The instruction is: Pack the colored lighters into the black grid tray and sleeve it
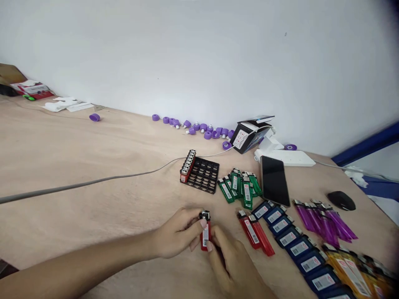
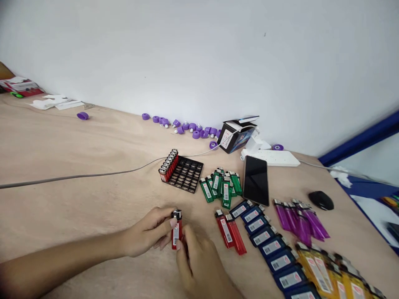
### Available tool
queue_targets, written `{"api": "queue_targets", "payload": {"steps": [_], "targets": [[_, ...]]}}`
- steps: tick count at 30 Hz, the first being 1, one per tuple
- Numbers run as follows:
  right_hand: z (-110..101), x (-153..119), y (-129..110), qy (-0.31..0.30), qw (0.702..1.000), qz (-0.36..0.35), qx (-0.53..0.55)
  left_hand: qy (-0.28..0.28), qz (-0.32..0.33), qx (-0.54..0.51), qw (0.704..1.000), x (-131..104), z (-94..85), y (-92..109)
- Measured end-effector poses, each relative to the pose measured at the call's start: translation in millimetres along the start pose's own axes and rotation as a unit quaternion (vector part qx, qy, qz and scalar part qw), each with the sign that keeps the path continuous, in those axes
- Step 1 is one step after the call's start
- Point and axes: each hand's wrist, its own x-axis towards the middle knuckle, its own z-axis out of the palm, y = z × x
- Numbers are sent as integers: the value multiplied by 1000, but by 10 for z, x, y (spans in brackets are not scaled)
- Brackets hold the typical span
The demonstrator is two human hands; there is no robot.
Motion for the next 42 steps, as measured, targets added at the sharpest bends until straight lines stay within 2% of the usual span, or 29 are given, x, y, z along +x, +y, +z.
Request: {"api": "queue_targets", "payload": {"steps": [5, 17, 23, 27, 31, 36, 38, 42], "targets": [[-62, 13, -46, -23, 999, 20, 27, -17, 9, 15, 1000, -4, -21, 71], [-133, 22, -84, -63, 994, 61, 63, -38, 31, 37, 998, -30, -59, -3], [-133, 15, -89, -54, 993, 73, 80, -34, 15, 64, 997, -41, -60, -9], [-120, 18, -66, -33, 991, 71, 111, -29, 31, 98, 994, -35, -54, -42], [-156, 53, -58, -18, 974, 106, 198, -34, 60, 148, 987, -10, -41, -12], [-208, 104, -10, -5, 935, 170, 312, -67, 150, 196, 967, 21, -9, 123], [-213, 112, 8, -6, 929, 177, 326, -82, 156, 195, 965, 19, -2, 147], [-215, 111, 14, -22, 936, 165, 310, -79, 136, 216, 964, -5, -1, 110]]}}
